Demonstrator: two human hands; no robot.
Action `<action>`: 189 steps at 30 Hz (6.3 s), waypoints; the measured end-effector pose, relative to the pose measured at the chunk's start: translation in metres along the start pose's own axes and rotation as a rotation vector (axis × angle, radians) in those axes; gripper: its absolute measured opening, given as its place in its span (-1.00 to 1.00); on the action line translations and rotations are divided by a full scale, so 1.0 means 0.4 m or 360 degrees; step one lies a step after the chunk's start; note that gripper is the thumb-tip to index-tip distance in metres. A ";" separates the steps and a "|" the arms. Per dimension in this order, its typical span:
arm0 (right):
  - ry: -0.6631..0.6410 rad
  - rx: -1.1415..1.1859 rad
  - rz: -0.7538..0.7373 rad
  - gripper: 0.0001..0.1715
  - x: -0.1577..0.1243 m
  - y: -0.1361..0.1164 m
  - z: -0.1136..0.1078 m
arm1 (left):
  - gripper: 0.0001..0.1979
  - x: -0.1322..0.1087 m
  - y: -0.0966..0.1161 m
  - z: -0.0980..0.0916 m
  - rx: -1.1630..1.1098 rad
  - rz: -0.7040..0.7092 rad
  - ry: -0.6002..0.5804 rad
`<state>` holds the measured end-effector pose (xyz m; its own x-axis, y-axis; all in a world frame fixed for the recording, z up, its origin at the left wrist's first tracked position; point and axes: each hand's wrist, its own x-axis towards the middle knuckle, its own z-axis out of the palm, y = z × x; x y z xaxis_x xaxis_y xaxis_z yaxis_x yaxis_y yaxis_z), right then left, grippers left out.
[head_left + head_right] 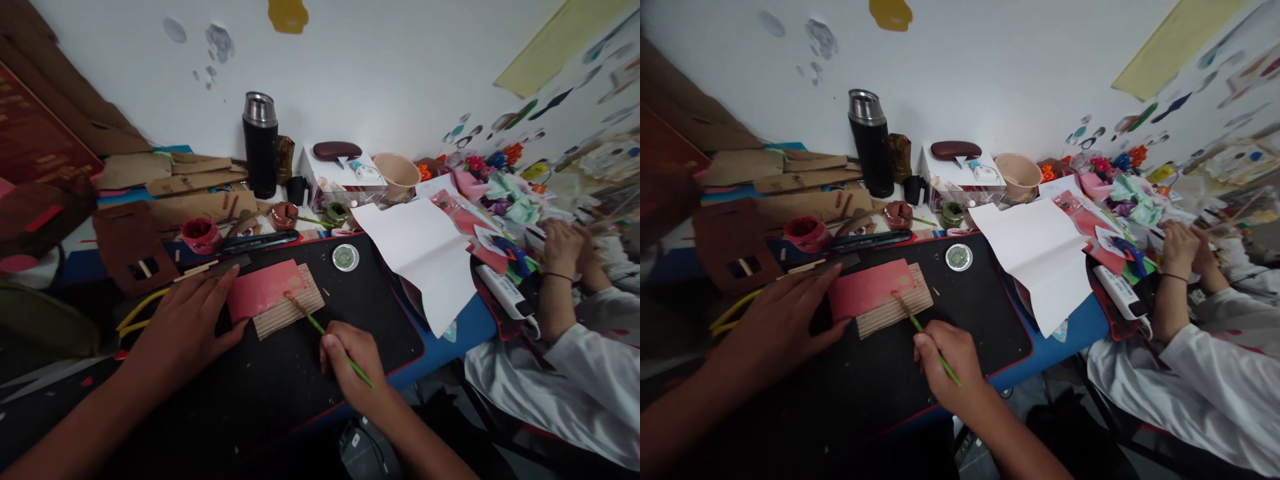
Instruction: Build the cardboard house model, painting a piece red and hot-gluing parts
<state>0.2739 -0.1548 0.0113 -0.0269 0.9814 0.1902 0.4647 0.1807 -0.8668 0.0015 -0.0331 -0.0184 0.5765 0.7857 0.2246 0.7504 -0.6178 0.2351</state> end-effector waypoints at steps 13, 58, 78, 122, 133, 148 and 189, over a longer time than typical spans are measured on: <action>0.0137 -0.0023 0.0092 -0.43 -0.004 0.018 -0.026 | -0.24 0.002 0.000 0.003 -0.0009 0.0050 0.0018; 0.0117 -0.0105 0.0054 -0.43 0.020 0.006 -0.013 | -0.26 0.007 0.011 -0.005 -0.0021 0.0024 0.0005; -0.0098 -0.0227 -0.0112 -0.49 0.035 0.015 0.010 | -0.24 -0.002 0.005 0.004 -0.0031 0.0023 0.0015; 0.0058 -0.0011 0.0093 -0.43 0.050 0.034 0.003 | -0.23 0.000 0.003 0.007 0.0054 0.0074 0.0025; 0.0075 0.0074 0.0253 -0.38 0.006 0.048 -0.039 | -0.26 0.004 0.003 0.008 -0.0027 0.0096 0.0057; 0.0077 0.0092 0.0247 -0.39 0.034 0.051 -0.030 | -0.23 -0.001 0.003 0.010 -0.0009 0.0060 0.0030; -0.0088 0.0111 0.0123 -0.35 0.057 0.016 0.016 | -0.27 0.004 0.009 0.007 0.0005 0.0078 0.0036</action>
<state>0.2707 -0.1308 0.0071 -0.0429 0.9943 0.0975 0.4044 0.1065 -0.9084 0.0058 -0.0339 -0.0197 0.6052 0.7535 0.2569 0.7224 -0.6554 0.2204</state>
